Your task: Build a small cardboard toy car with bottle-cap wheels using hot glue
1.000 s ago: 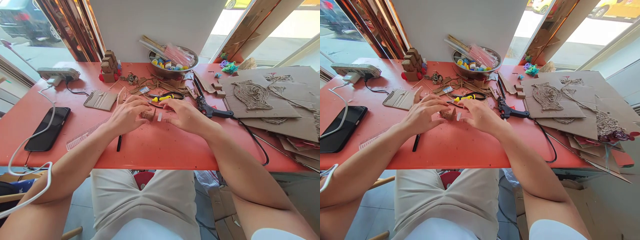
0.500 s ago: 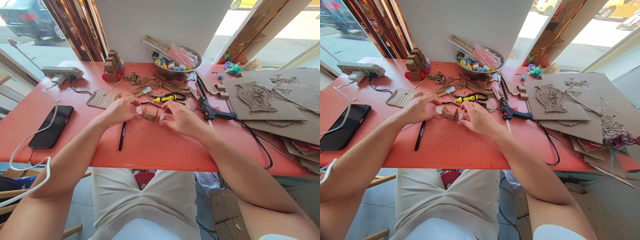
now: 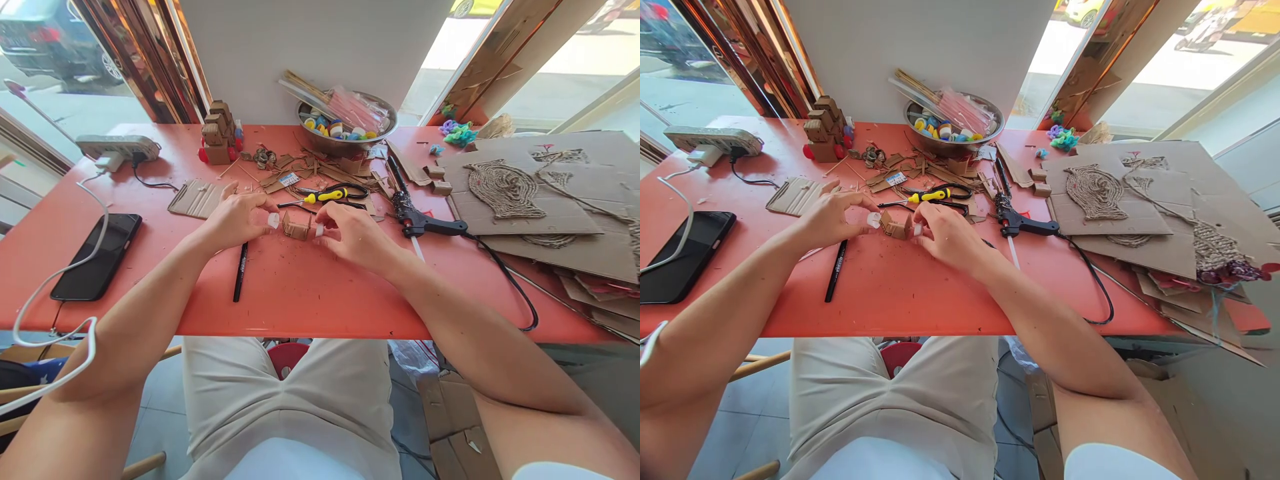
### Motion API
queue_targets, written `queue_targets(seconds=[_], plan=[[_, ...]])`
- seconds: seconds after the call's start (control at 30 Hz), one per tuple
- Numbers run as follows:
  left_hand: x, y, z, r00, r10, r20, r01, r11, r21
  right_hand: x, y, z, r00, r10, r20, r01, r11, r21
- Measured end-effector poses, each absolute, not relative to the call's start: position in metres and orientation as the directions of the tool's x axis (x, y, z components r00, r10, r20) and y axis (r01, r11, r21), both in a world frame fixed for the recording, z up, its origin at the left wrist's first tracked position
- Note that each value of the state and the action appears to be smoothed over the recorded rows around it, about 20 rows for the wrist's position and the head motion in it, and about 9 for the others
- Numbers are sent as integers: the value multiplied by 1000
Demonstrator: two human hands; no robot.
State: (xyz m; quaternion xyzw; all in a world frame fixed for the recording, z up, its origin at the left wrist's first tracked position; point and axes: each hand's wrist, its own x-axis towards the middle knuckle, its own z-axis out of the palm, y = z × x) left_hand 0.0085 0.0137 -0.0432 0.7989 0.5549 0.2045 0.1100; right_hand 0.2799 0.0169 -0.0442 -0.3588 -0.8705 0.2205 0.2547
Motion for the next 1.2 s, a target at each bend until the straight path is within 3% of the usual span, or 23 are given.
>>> queue_targets(seconds=[1.2], plan=[[12,14,-39,335,924,183,814,-381,438,281,18,-41,-622,746,239,534,627,-567]])
